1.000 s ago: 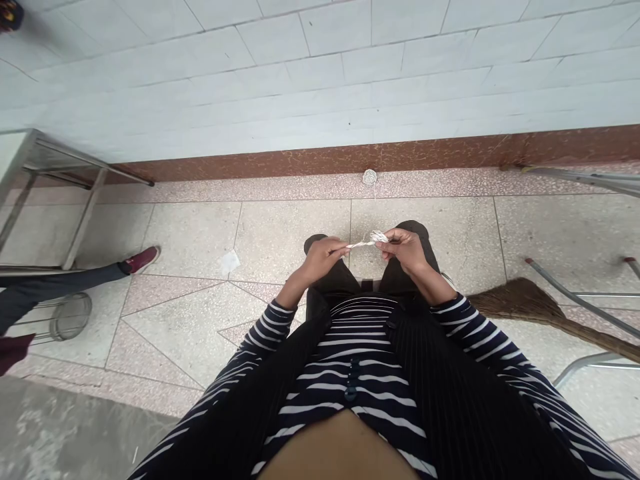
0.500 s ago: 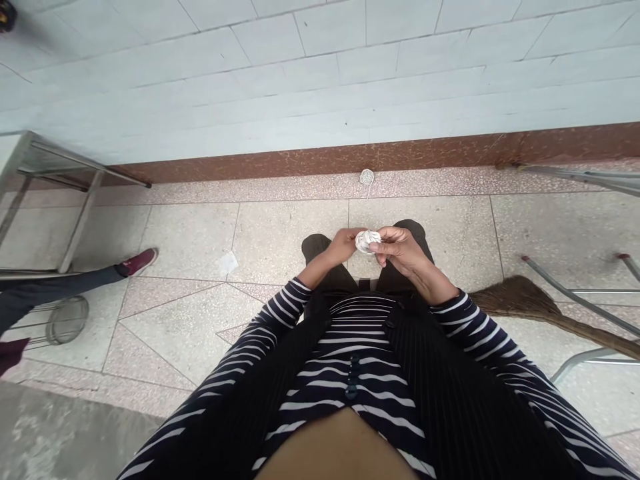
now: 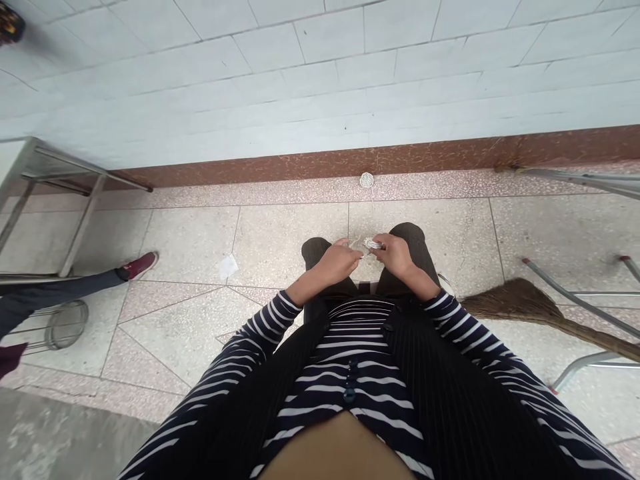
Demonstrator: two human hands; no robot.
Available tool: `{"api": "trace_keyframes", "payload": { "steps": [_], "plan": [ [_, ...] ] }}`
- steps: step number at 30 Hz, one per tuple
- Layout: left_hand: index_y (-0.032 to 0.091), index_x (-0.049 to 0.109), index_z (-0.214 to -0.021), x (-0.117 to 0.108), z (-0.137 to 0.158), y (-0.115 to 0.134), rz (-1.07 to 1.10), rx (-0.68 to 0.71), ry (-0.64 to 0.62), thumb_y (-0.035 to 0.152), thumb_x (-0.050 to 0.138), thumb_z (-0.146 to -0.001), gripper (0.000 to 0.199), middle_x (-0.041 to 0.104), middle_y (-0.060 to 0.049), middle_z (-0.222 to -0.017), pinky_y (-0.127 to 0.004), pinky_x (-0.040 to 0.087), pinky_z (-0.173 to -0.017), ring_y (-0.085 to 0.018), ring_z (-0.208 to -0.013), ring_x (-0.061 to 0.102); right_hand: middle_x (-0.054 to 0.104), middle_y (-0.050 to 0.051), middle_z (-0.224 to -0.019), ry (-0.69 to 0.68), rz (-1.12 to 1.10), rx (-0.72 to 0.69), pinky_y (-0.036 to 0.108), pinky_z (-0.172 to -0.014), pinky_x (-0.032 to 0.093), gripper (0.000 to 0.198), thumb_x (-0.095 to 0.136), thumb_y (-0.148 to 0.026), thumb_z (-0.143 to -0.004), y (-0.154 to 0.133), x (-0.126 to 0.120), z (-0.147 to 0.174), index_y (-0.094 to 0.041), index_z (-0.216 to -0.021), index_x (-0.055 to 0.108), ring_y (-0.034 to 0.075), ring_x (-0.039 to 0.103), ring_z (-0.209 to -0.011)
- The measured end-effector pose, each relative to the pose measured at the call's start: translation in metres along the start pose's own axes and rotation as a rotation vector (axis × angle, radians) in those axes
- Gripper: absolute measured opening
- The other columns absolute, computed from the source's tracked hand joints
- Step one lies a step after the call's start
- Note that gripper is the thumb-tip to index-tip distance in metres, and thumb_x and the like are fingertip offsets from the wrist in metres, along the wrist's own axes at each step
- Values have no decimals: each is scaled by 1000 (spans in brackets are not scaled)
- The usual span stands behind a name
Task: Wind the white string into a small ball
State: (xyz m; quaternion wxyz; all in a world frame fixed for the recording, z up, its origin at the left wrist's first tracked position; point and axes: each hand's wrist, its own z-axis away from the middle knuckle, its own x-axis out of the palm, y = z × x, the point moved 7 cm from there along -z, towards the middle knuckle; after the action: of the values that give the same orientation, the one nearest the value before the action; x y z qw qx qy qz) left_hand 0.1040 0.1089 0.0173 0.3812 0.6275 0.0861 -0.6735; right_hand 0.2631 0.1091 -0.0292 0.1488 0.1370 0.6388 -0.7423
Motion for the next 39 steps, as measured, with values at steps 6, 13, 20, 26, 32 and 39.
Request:
{"api": "trace_keyframes", "payload": {
  "steps": [6, 13, 20, 26, 32, 39],
  "plan": [
    [19, 75, -81, 13, 1, -8, 206, -117, 6, 26, 55, -101, 29, 72, -8, -73, -36, 50, -81, -25, -75, 68, 78, 12, -92, 188, 257, -193, 37, -75, 52, 16, 70, -33, -91, -10, -25, 0, -20, -94, 78, 26, 68, -77],
    [19, 75, -86, -7, 1, -1, 257, -18, 53, 32, 51, -107, 35, 75, -5, -80, -35, 49, -87, -22, -79, 67, 79, 14, -98, 15, 291, -215, 38, -81, 55, 8, 73, -25, -88, -20, -14, -4, -19, -88, 78, 29, 73, -88],
    [19, 79, -98, -21, -2, -30, 313, -42, 152, 29, 52, -110, 30, 79, -5, -90, -40, 44, -115, -19, -93, 71, 73, 3, -85, -384, -463, 33, 34, -60, 60, 40, 94, -53, -73, -41, 18, 43, -19, -90, 81, 16, 67, -58],
    [17, 77, -89, 25, -2, -20, 580, -120, 90, 30, 51, -109, 35, 80, -4, -96, -28, 52, -87, -18, -91, 73, 75, 2, -71, -26, -602, -25, 34, -59, 61, 37, 99, -47, -72, -66, -32, 23, -21, -92, 81, 17, 67, -55],
    [20, 80, -99, 17, 6, -3, 275, -12, 90, 27, 55, -109, 28, 81, -6, -93, -42, 45, -117, -21, -97, 73, 66, -1, -56, 67, -257, 101, 27, -47, 49, 42, 97, -53, -63, -16, -25, -5, -22, -76, 72, 15, 60, -46],
    [19, 80, -112, 4, 9, -24, 278, -37, 137, 22, 55, -107, 25, 83, -8, -108, -43, 44, -119, -22, -104, 75, 70, 0, -59, -561, -536, 255, 29, -55, 57, 44, 101, -47, -62, -31, 30, 49, -17, -84, 77, 16, 65, -51]
  ]
}}
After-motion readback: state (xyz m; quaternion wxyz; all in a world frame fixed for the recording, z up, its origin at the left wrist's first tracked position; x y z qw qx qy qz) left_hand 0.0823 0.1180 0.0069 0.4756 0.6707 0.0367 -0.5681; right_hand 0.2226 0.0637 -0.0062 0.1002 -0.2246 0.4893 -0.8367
